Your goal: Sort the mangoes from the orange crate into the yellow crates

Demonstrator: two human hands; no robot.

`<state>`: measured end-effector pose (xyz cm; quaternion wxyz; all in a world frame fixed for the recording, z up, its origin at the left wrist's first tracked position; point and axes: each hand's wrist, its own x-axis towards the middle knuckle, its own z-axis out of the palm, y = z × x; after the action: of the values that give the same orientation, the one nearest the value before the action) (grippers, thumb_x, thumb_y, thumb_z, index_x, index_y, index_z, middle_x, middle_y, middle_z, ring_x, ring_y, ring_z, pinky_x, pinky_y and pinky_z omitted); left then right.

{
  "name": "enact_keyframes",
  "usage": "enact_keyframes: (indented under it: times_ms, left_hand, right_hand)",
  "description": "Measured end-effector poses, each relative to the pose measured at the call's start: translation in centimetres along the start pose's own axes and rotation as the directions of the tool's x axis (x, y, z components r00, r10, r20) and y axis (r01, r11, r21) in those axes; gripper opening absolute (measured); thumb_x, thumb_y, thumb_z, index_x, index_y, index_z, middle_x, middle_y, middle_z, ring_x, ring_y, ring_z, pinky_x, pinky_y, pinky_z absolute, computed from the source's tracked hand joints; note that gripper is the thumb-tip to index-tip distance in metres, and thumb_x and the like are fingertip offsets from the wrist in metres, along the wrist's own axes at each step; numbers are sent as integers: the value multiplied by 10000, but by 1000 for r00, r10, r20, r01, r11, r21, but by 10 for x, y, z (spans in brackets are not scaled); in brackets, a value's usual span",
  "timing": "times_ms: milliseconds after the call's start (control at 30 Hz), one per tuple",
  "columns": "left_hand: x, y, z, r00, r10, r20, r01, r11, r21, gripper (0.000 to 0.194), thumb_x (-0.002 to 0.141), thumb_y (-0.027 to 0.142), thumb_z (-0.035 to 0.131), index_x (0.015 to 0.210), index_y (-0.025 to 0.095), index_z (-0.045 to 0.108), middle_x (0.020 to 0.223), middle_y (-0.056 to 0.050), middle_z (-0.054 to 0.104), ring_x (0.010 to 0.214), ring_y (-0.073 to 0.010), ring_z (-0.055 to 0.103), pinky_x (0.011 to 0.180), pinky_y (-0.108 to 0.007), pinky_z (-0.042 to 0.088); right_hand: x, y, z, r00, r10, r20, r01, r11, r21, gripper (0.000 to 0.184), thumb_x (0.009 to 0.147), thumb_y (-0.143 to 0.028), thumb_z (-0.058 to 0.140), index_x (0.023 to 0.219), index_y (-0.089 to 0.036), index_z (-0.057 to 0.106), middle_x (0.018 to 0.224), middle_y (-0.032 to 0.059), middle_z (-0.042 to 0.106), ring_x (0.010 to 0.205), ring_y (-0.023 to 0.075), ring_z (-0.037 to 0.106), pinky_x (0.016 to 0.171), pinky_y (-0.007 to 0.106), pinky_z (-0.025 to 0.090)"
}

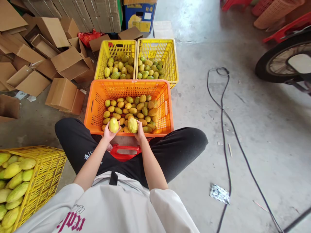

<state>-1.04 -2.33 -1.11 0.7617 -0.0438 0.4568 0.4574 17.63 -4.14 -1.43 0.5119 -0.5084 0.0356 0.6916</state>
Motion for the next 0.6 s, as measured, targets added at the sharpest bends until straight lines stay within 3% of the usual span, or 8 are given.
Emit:
enact_keyframes:
  times_ms: [133, 233, 367, 433, 600]
  left_hand:
    - [-1, 1, 1, 1000, -21, -3, 21, 1000, 6, 431, 1024, 454, 431, 1196, 157, 692, 947, -111, 766, 849, -212, 735, 771, -333, 601]
    - [-1, 1, 2, 1000, -3, 3, 3, 999, 40, 400, 984, 492, 542, 1148, 161, 695, 901, -94, 761, 792, -198, 723, 760, -325, 605]
    - [-1, -3, 1, 999, 47, -2, -47, 993, 110, 199, 896, 281, 689, 1050, 155, 682, 887, -67, 758, 783, -163, 720, 821, -304, 599]
    - [0, -5, -1, 998, 60, -8, -58, 990, 130, 215, 843, 214, 728, 1043, 156, 674, 891, -64, 756, 827, -175, 729, 873, -328, 594]
    - [4, -7, -4, 996, 79, -40, -76, 994, 77, 254, 832, 232, 714, 1079, 192, 668, 878, -34, 730, 898, -190, 727, 928, -366, 589]
  right_hand:
    - [4, 1, 1, 999, -22, 34, 21, 999, 32, 266, 840, -468, 581, 911, -237, 690, 784, 47, 776, 815, 265, 756, 643, 354, 635]
    - [5, 1, 1, 997, -45, 57, 41, 998, 57, 252, 817, -435, 600, 970, -252, 680, 829, 35, 786, 845, 270, 762, 675, 387, 646]
    - [5, 3, -1, 994, -75, 74, 71, 996, 60, 256, 808, -428, 654, 997, -256, 665, 873, 17, 784, 812, 238, 750, 709, 391, 657]
    - [4, 4, -3, 990, -103, 101, 98, 994, 46, 301, 796, -475, 710, 997, -260, 643, 892, 14, 773, 819, 223, 747, 725, 381, 658]
    - [2, 6, -7, 977, -169, 131, 166, 986, 33, 459, 680, -432, 865, 1009, -282, 582, 921, -14, 745, 841, 203, 749, 727, 351, 647]
